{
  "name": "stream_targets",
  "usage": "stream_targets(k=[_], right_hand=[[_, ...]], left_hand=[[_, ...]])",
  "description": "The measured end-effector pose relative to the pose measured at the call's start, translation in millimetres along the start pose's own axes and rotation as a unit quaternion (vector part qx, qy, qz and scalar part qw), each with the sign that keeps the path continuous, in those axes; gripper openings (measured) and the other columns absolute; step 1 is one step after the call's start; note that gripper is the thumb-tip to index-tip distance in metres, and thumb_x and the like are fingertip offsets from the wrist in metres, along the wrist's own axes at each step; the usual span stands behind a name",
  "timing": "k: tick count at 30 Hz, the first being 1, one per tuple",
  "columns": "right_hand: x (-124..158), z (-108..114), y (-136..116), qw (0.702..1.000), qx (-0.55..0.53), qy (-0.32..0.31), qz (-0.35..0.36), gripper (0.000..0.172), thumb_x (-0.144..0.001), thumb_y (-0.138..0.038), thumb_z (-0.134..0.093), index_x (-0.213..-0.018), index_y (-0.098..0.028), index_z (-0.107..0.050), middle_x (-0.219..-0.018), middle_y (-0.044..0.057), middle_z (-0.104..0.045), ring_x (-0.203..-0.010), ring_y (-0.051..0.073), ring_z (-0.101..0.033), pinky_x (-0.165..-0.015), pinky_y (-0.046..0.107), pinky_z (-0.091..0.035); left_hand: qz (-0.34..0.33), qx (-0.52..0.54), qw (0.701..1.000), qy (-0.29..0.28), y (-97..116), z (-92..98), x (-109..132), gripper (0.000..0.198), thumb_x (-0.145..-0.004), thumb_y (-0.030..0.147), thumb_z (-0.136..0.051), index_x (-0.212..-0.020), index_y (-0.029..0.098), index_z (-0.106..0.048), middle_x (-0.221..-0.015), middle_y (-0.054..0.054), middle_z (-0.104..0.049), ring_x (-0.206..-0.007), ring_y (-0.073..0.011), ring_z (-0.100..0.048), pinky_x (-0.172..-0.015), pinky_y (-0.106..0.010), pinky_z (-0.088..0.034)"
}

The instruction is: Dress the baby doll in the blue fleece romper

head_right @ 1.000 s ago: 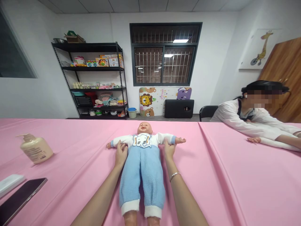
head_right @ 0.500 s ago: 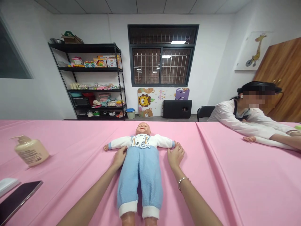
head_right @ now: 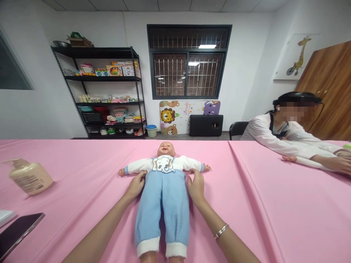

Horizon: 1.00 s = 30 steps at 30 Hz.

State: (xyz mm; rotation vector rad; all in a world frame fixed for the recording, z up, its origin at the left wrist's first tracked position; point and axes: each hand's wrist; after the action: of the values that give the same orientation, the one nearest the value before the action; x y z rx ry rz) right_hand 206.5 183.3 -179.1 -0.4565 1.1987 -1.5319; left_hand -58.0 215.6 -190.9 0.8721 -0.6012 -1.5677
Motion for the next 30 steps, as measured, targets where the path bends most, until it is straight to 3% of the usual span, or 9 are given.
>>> stream_targets(k=[2,3,6,9,15,19,23,26,30], right_hand=[[13,13,-33,0.997,0.013,-0.054,0.051,0.037,-0.075,-0.043,-0.045,-0.096,-0.013,-0.052,-0.102,0.006,-0.054,-0.094,0.007,-0.047,-0.088,0.02,-0.037],[24,20,-51,0.985,0.03,-0.153,0.075,0.038,-0.076,-0.047,-0.044,-0.092,-0.014,-0.054,-0.096,0.005,-0.056,-0.086,0.005,-0.048,-0.08,0.017,-0.037],[65,32,-92,0.852,0.119,-0.466,0.207,0.048,-0.067,-0.06,-0.052,-0.082,-0.015,-0.059,-0.08,0.001,-0.057,-0.066,0.0,-0.041,-0.062,0.013,-0.028],[103,27,-99,0.767,0.246,-0.501,0.316,0.047,-0.068,-0.057,-0.052,-0.073,-0.01,-0.058,-0.065,0.002,-0.051,-0.057,-0.001,-0.031,-0.058,0.014,-0.02],[133,5,-82,0.682,0.252,-0.5,0.47,0.039,-0.085,-0.037,-0.031,-0.065,-0.011,-0.053,-0.057,0.001,-0.045,-0.057,0.0,-0.031,-0.063,0.015,-0.024],[121,11,-96,0.705,0.253,-0.488,0.449,0.036,-0.083,-0.041,-0.035,-0.073,-0.013,-0.055,-0.066,0.001,-0.049,-0.067,0.001,-0.038,-0.075,0.016,-0.032],[86,17,-96,0.831,0.269,-0.379,0.305,0.032,-0.08,-0.043,-0.039,-0.099,-0.022,-0.055,-0.104,0.002,-0.052,-0.104,0.012,-0.041,-0.096,0.031,-0.034],[65,13,-77,0.884,0.292,-0.303,0.204,0.053,-0.077,-0.042,-0.045,-0.127,-0.027,-0.039,-0.138,0.003,-0.022,-0.132,0.026,-0.016,-0.108,0.047,-0.023],[60,5,-57,0.879,0.292,-0.353,0.133,0.075,-0.071,-0.047,-0.05,-0.138,-0.033,-0.017,-0.144,-0.004,0.003,-0.136,0.033,0.003,-0.111,0.053,-0.017]], left_hand=[[0.002,0.014,1.0,0.013,-1,-0.4,0,0.034,-0.076,0.014,-0.035,-0.102,0.018,-0.057,-0.111,-0.001,-0.056,-0.104,-0.0111,-0.052,-0.098,-0.026,-0.04],[0.003,0.019,1.0,0.02,-2,-0.5,0,0.034,-0.077,0.014,-0.035,-0.103,0.017,-0.057,-0.112,-0.001,-0.056,-0.105,-0.0106,-0.052,-0.099,-0.026,-0.04],[0.005,0.027,0.999,0.033,-4,-0.4,0,0.035,-0.077,0.015,-0.034,-0.105,0.015,-0.055,-0.112,-0.003,-0.055,-0.105,-0.0102,-0.052,-0.099,-0.025,-0.04],[0.003,0.032,0.999,0.038,-6,-0.3,0,0.036,-0.077,0.016,-0.035,-0.106,0.013,-0.056,-0.111,-0.005,-0.056,-0.103,-0.0109,-0.053,-0.098,-0.027,-0.041],[-0.002,0.035,0.999,0.04,-10,-0.7,-2,0.036,-0.076,0.017,-0.037,-0.105,0.013,-0.057,-0.11,-0.005,-0.056,-0.102,-0.0111,-0.054,-0.098,-0.028,-0.04],[-0.001,0.036,0.998,0.051,-7,0.7,-1,0.033,-0.079,0.023,-0.037,-0.103,0.013,-0.057,-0.109,-0.005,-0.057,-0.102,-0.0115,-0.053,-0.098,-0.028,-0.04],[-0.02,0.08,0.996,0.027,3,2.5,3,0.043,-0.081,0.046,-0.04,-0.101,0.012,-0.057,-0.104,-0.006,-0.058,-0.094,-0.0114,-0.054,-0.089,-0.023,-0.042],[-0.032,0.078,0.996,0.018,4,5.2,1,0.048,-0.076,0.054,-0.046,-0.087,0.009,-0.057,-0.087,-0.005,-0.059,-0.08,-0.0094,-0.053,-0.074,-0.018,-0.043],[-0.012,0.084,0.994,0.075,-5,8.2,-4,0.048,-0.073,0.056,-0.048,-0.078,0.009,-0.055,-0.079,-0.004,-0.058,-0.077,-0.0095,-0.052,-0.072,-0.018,-0.041]])
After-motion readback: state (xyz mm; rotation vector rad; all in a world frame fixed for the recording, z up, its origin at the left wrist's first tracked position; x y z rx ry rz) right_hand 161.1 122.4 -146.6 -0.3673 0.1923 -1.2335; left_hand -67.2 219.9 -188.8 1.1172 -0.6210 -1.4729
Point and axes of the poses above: each hand's wrist, its own x-axis away from the middle knuckle, its own z-axis out of the back of the hand, y = z × x
